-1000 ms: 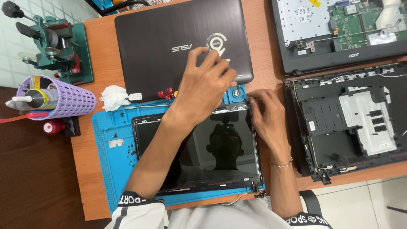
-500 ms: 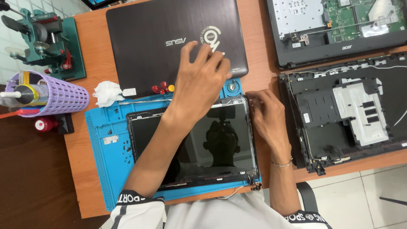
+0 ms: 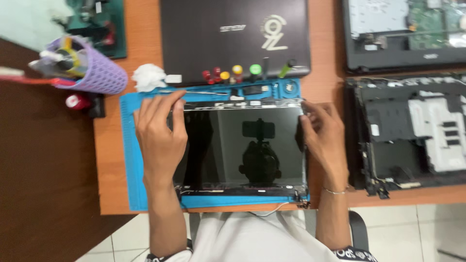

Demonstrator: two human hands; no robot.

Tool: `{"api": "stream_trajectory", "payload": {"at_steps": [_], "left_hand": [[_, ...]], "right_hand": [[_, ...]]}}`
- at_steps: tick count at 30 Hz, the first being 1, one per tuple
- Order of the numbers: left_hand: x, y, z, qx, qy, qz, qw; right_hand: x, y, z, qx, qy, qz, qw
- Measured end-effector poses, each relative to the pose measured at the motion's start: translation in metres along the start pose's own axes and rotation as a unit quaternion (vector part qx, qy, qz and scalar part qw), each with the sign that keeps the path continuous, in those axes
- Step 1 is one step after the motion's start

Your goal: The person detaches the internal screen from a laptop lid using a pry tool and their hands, then maneuvers several internal wires around the perimeter of the screen housing.

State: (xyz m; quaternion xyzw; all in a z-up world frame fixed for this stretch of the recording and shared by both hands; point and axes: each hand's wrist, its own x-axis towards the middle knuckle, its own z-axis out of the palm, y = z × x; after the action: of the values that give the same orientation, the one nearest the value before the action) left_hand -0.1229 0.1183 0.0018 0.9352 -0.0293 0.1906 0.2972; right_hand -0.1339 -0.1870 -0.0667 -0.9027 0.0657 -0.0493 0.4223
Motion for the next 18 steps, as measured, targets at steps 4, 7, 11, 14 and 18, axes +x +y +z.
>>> {"api": "stream_trajectory", "payload": {"at_steps": [4,7,11,14,18], "left_hand": [[-0.040,-0.038,0.010,-0.001,0.004,-0.106,0.994],[-0.061,-0.053,0.019,-0.029,-0.014,-0.185,0.982],[-0.074,-0.060,0.029,-0.002,-0.010,-0.204,0.979],[-0.077,-0.060,0.032,0.012,-0.013,-0.200,0.980],[-0.074,-0.060,0.037,0.020,-0.014,-0.198,0.980]], "right_hand": [[-0.003,0.001,0.003,0.010,0.001,-0.006,1.000],[-0.003,0.004,0.006,0.017,0.009,0.002,1.000],[-0.003,0.006,0.008,0.018,0.015,0.020,1.000],[-0.005,0.010,0.009,0.008,0.017,0.016,1.000],[-0.004,0.013,0.011,0.002,0.020,-0.001,1.000]]}}
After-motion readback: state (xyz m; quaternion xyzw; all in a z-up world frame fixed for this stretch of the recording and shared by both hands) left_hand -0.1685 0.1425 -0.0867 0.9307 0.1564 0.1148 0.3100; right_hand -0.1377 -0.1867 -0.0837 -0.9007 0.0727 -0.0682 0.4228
